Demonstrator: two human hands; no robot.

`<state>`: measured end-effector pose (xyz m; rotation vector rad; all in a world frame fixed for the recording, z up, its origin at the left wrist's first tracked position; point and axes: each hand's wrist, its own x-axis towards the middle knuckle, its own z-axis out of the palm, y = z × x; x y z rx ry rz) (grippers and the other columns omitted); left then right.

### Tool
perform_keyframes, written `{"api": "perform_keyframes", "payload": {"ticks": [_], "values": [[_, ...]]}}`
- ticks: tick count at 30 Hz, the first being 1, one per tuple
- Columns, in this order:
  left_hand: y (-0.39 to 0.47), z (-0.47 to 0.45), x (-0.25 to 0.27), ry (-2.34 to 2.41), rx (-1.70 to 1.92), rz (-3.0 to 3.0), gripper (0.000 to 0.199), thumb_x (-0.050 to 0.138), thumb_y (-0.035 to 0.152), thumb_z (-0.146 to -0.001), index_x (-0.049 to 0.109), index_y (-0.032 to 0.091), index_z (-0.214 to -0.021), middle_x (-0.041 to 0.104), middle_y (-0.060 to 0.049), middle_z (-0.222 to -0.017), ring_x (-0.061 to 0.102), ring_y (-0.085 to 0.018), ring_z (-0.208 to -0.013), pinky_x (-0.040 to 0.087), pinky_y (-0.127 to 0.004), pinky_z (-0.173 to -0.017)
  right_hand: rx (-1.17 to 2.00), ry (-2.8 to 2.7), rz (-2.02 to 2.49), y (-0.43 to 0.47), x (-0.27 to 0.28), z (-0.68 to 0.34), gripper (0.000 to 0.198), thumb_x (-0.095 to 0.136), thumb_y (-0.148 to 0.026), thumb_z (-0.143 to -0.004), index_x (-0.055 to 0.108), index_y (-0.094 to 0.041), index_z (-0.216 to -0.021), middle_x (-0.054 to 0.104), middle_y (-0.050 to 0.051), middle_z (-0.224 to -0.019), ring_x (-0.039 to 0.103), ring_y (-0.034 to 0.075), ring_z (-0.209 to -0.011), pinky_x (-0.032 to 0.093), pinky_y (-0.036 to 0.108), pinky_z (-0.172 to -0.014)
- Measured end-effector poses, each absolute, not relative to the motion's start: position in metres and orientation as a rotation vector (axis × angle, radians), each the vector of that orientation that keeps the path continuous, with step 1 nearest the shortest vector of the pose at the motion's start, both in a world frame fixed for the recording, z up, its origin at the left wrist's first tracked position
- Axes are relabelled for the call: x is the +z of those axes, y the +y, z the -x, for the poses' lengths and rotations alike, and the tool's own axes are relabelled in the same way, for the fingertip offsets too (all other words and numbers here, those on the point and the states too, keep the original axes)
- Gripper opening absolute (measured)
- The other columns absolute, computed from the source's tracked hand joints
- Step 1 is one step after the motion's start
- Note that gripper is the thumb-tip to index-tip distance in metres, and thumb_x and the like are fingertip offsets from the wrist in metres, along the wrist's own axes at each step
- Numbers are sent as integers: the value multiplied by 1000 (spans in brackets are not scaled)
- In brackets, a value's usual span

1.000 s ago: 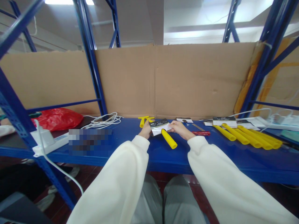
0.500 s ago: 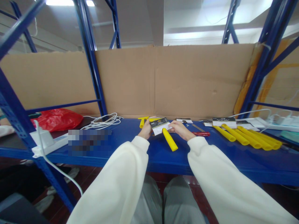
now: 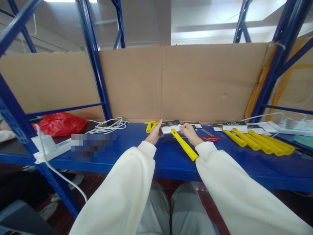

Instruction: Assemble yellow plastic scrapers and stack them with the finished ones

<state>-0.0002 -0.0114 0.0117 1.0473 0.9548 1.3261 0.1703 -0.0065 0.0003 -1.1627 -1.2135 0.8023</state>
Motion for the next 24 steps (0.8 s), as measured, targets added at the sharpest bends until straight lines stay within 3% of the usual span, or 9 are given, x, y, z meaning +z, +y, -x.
{"api": "perform_keyframes", "payload": {"ticks": [4, 11, 15, 18, 20, 24], "values": [[-10, 2, 6, 973, 1349, -1166, 26, 80, 38, -70, 67, 18, -81, 69, -7, -87, 63, -23, -94, 47, -31, -78, 806, -1199, 1068, -1, -3, -170, 21, 60, -14, -76, 47, -24, -64, 60, -3, -64, 64, 16, -69, 56, 30, -73], [-10, 3, 6, 930, 1288, -1174, 30, 82, 36, -70, 67, 19, -90, 69, -7, -94, 63, -20, -89, 50, -34, -80, 829, -1126, 1022, 3, -3, -171, 19, 60, -17, -76, 45, -24, -67, 64, -2, -72, 67, 16, -78, 58, 32, -77], [-13, 2, 6, 894, 1259, -1124, 51, 83, 41, -69, 63, 24, -113, 68, -7, -104, 64, -18, -84, 53, -35, -80, 748, -1111, 1033, 6, -4, -175, 17, 61, -22, -74, 45, -24, -68, 64, -2, -72, 66, 17, -77, 56, 31, -73], [-17, 1, 7, 813, 1204, -1095, 82, 83, 46, -69, 46, 35, -141, 66, -9, -117, 67, -18, -82, 55, -35, -79, 653, -1079, 1068, 12, -6, -182, 16, 61, -25, -72, 45, -25, -68, 61, -2, -68, 64, 17, -73, 55, 30, -69], [-19, 0, 8, 770, 1193, -1091, 93, 83, 45, -70, 34, 41, -149, 60, -10, -131, 70, -20, -85, 55, -34, -78, 598, -1040, 1087, 17, -8, -187, 17, 61, -27, -71, 45, -25, -68, 60, -2, -66, 62, 17, -71, 53, 30, -68], [-21, 1, 9, 707, 1144, -1145, 83, 81, 42, -73, 41, 45, -146, 54, -9, -141, 71, -22, -93, 56, -31, -79, 541, -975, 1098, 22, -10, -191, 17, 61, -28, -71, 44, -26, -68, 59, -3, -67, 61, 17, -71, 52, 30, -69]]}}
